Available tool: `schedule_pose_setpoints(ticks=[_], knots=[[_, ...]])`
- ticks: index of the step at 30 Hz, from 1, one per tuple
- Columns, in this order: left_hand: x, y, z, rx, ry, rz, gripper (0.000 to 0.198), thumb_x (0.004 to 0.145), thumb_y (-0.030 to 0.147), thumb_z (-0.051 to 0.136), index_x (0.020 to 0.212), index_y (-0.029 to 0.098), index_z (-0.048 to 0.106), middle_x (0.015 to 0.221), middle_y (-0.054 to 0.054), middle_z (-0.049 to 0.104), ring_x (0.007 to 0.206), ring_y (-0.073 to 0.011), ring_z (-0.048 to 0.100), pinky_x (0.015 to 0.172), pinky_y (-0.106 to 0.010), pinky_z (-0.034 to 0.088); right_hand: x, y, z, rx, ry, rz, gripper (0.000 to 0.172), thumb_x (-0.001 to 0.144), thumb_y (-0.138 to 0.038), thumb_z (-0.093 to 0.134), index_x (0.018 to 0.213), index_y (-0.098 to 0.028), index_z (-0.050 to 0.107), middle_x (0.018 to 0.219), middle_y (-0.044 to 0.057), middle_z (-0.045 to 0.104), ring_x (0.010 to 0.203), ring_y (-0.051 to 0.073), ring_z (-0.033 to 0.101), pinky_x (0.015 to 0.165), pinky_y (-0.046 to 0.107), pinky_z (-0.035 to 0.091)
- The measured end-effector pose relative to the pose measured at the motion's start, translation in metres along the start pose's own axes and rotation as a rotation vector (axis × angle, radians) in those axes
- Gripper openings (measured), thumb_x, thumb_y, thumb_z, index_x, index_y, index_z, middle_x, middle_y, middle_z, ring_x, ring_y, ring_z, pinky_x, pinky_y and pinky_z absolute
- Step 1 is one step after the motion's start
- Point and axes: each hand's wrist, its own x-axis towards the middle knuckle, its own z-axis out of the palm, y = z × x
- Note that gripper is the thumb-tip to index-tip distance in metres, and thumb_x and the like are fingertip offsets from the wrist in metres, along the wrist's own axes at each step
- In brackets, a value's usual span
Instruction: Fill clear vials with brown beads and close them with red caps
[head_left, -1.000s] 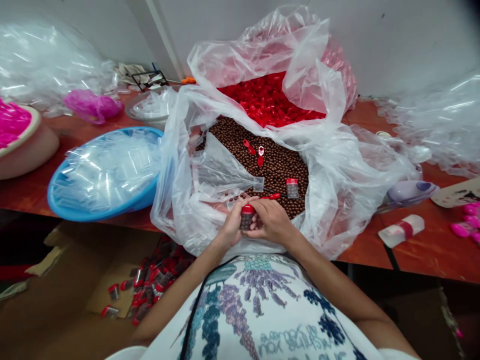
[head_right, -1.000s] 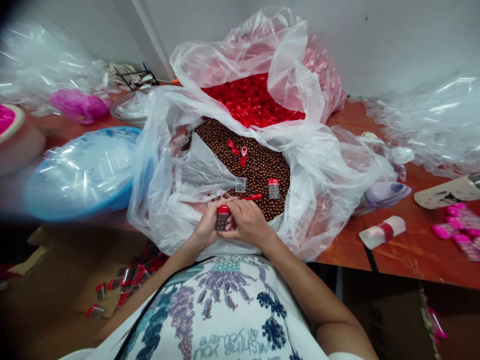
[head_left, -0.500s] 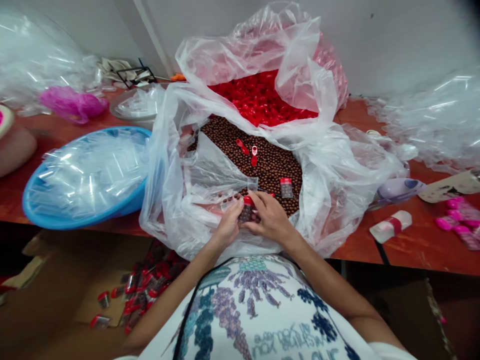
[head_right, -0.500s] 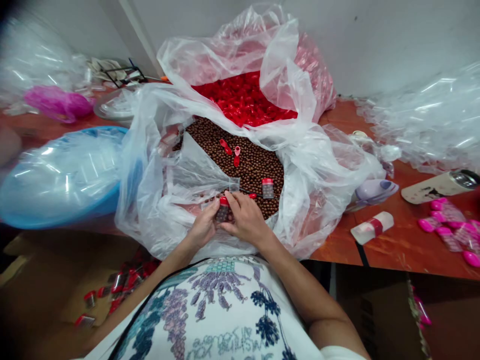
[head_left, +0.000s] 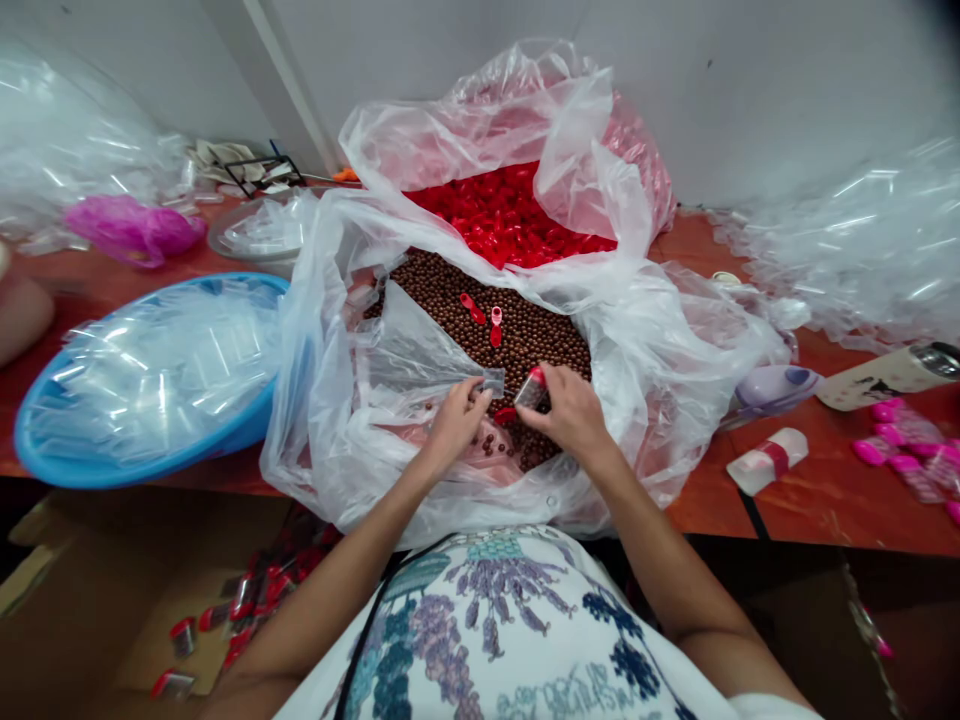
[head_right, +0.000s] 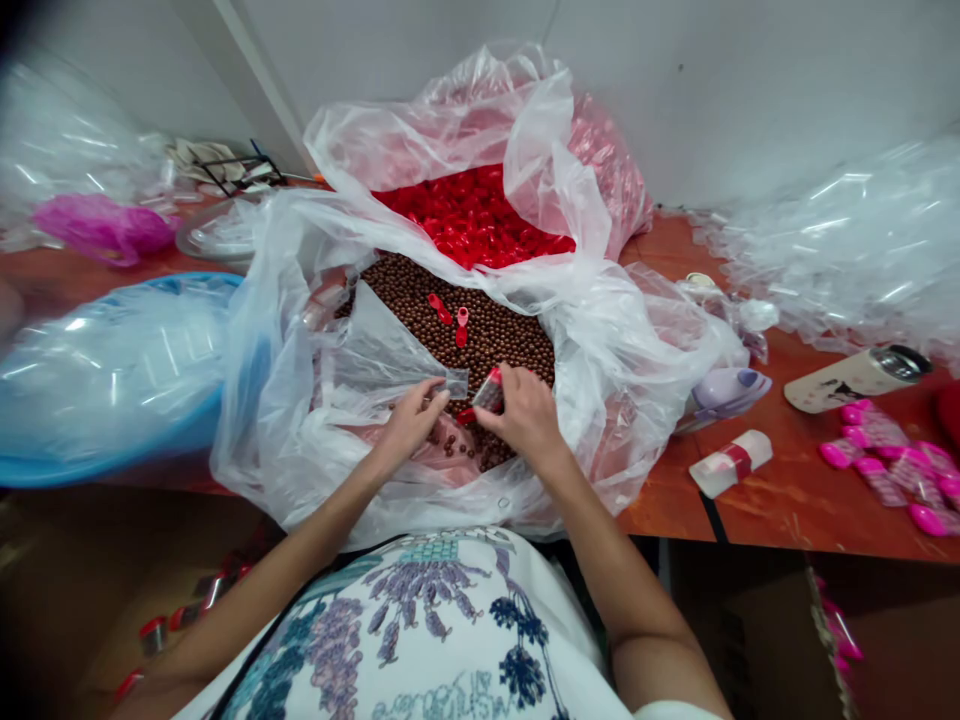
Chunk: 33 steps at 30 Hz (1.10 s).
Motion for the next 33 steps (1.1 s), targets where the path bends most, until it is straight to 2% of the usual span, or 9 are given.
schedule_pose_setpoints(ticks=[3, 6, 9, 11, 13, 18, 20, 25, 33], knots=[[0.017, 0.000, 0.006, 0.280, 0.074, 0.051, 0.037, 0.083, 0.032, 0.057, 0.117, 0.018, 0.061, 0.095, -0.009, 0.060, 0.085, -0.0221, 0.058, 0.081, -0.034, 0.044, 0.015, 0.027, -0.007, -0.106, 0.009, 0.146, 0.070, 0.081, -0.040, 0.059, 0.138, -0.005, 0.037, 0.122, 0.022, 0.054, 0.107, 0.034, 0.051, 0.089, 0.044, 0.042], [0.026, 0.003, 0.017, 0.467, 0.089, 0.131, 0.036, 0.085, 0.034, 0.055, 0.117, 0.018, 0.062, 0.098, -0.011, 0.059, 0.087, -0.0242, 0.058, 0.080, -0.035, 0.044, 0.020, 0.041, -0.006, -0.107, -0.031, 0.150, 0.064, 0.084, -0.036, 0.057, 0.139, -0.009, 0.038, 0.129, 0.020, 0.052, 0.112, 0.034, 0.049, 0.091, 0.046, 0.042], [0.031, 0.008, 0.030, 0.510, 0.084, 0.222, 0.035, 0.086, 0.033, 0.053, 0.116, 0.016, 0.063, 0.100, -0.012, 0.060, 0.094, -0.0251, 0.057, 0.084, -0.035, 0.043, 0.016, 0.044, 0.000, -0.064, -0.054, 0.136, 0.058, 0.086, -0.034, 0.056, 0.137, -0.011, 0.042, 0.132, 0.019, 0.051, 0.117, 0.033, 0.047, 0.095, 0.046, 0.042], [0.036, 0.012, 0.035, 0.464, 0.052, 0.240, 0.036, 0.085, 0.030, 0.053, 0.117, 0.015, 0.062, 0.101, -0.012, 0.062, 0.095, -0.0237, 0.057, 0.085, -0.034, 0.043, 0.012, 0.045, 0.004, -0.027, -0.040, 0.131, 0.058, 0.086, -0.035, 0.056, 0.136, -0.010, 0.043, 0.133, 0.020, 0.050, 0.119, 0.033, 0.046, 0.097, 0.047, 0.041], [0.041, 0.015, 0.034, 0.369, 0.007, 0.164, 0.039, 0.082, 0.029, 0.057, 0.118, 0.015, 0.061, 0.094, -0.009, 0.065, 0.086, -0.0213, 0.059, 0.081, -0.033, 0.045, 0.006, 0.046, 0.005, 0.028, 0.006, 0.117, 0.058, 0.086, -0.037, 0.056, 0.136, -0.011, 0.044, 0.134, 0.020, 0.048, 0.122, 0.032, 0.045, 0.099, 0.048, 0.040], [0.059, 0.013, 0.015, -0.006, -0.159, -0.301, 0.030, 0.068, 0.027, 0.066, 0.095, 0.014, 0.069, 0.067, -0.002, 0.064, 0.055, -0.0150, 0.057, 0.053, -0.026, 0.045, -0.004, 0.049, -0.006, 0.212, 0.174, 0.081, 0.044, 0.091, -0.032, 0.049, 0.133, -0.018, 0.048, 0.134, 0.014, 0.049, 0.124, 0.025, 0.043, 0.105, 0.044, 0.037], [0.068, 0.012, 0.011, -0.079, -0.188, -0.395, 0.022, 0.064, 0.026, 0.068, 0.081, 0.012, 0.069, 0.062, -0.002, 0.063, 0.050, -0.0143, 0.056, 0.049, -0.025, 0.045, -0.005, 0.049, -0.010, 0.267, 0.226, 0.080, 0.038, 0.092, -0.029, 0.047, 0.129, -0.020, 0.052, 0.132, 0.012, 0.051, 0.123, 0.023, 0.045, 0.105, 0.043, 0.037], [0.089, 0.015, 0.027, -0.072, -0.130, -0.333, 0.014, 0.060, 0.024, 0.070, 0.067, 0.013, 0.066, 0.057, -0.002, 0.061, 0.048, -0.0140, 0.056, 0.048, -0.024, 0.046, 0.000, 0.044, -0.014, 0.336, 0.264, 0.048, 0.032, 0.092, -0.025, 0.047, 0.122, -0.021, 0.058, 0.128, 0.011, 0.054, 0.120, 0.022, 0.048, 0.104, 0.042, 0.040], [0.099, 0.007, 0.048, -0.135, 0.008, -0.160, 0.022, 0.065, 0.029, 0.070, 0.082, 0.016, 0.067, 0.066, -0.001, 0.063, 0.057, -0.0137, 0.058, 0.058, -0.025, 0.047, -0.002, 0.038, -0.013, 0.370, 0.223, 0.067, 0.030, 0.093, -0.026, 0.043, 0.118, -0.023, 0.061, 0.127, 0.010, 0.056, 0.120, 0.021, 0.049, 0.103, 0.043, 0.040]])
